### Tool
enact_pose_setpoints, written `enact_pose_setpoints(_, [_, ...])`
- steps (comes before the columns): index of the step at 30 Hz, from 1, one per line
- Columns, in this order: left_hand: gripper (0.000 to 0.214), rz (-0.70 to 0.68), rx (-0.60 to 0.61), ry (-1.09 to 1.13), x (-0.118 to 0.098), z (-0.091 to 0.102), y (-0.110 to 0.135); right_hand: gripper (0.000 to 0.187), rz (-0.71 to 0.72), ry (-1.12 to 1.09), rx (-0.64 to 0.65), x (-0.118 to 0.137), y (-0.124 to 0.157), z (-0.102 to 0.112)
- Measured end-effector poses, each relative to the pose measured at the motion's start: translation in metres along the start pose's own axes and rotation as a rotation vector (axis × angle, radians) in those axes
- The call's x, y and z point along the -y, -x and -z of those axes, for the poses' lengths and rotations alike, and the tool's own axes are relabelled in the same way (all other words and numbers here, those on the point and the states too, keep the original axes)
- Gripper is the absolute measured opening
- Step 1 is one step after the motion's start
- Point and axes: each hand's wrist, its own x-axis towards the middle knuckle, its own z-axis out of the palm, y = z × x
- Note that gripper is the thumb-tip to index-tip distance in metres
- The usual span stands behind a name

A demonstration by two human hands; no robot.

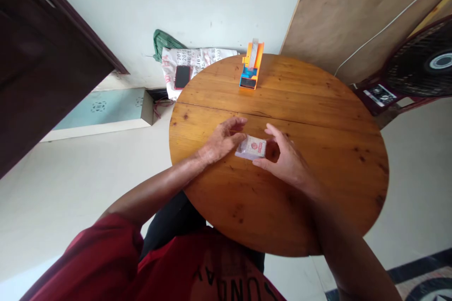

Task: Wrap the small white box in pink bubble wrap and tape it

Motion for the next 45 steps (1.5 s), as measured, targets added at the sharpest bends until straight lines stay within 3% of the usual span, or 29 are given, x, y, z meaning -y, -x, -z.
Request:
enact_pose_setpoints(4, [0.046, 0.013, 0.024, 0.088, 0.001, 0.001, -0.002, 0.099, 0.012, 0.005, 0.018, -0.004, 0.001, 0.004])
enact_pose_setpoints(10, [0.039, -0.004, 0.117, 0.118, -0.005, 0.01, 0.005, 0.095, 0.068, 0.029, 0.032, -0.004, 0.001, 0.005])
enact_pose_setpoints(14, [0.041, -0.071, 0.182, 0.113, -0.003, 0.007, 0.007, 0.079, 0.15, 0.059, 0.002, -0.001, 0.002, 0.006])
enact_pose_setpoints(20, [0.067, -0.068, 0.282, 0.083, 0.006, 0.008, 0.006, 0.058, 0.263, 0.145, -0.014, 0.002, 0.001, 0.003])
enact_pose_setpoints(32, [0.054, -0.032, 0.38, 0.106, 0.011, 0.014, 0.002, 0.033, 0.399, 0.34, -0.001, 0.002, -0.001, 0.009])
enact_pose_setpoints(35, [0.054, -0.029, 0.394, 0.114, 0.012, 0.015, 0.001, 0.028, 0.407, 0.16, -0.063, 0.004, 0.001, 0.014])
enact_pose_setpoints(39, [0.05, -0.095, 0.353, 0.063, 0.012, 0.014, -0.001, 0.012, 0.308, -0.104, -0.267, 0.008, 0.003, 0.024])
enact_pose_setpoints(42, [0.05, -0.137, 0.338, 0.04, 0.01, 0.013, -0.001, 0.005, 0.254, -0.124, -0.36, 0.007, 0.001, 0.029])
enact_pose_setpoints(45, [0.059, -0.085, 0.358, 0.061, 0.009, 0.015, 0.0, 0.002, 0.209, -0.105, -0.386, 0.003, -0.001, 0.028])
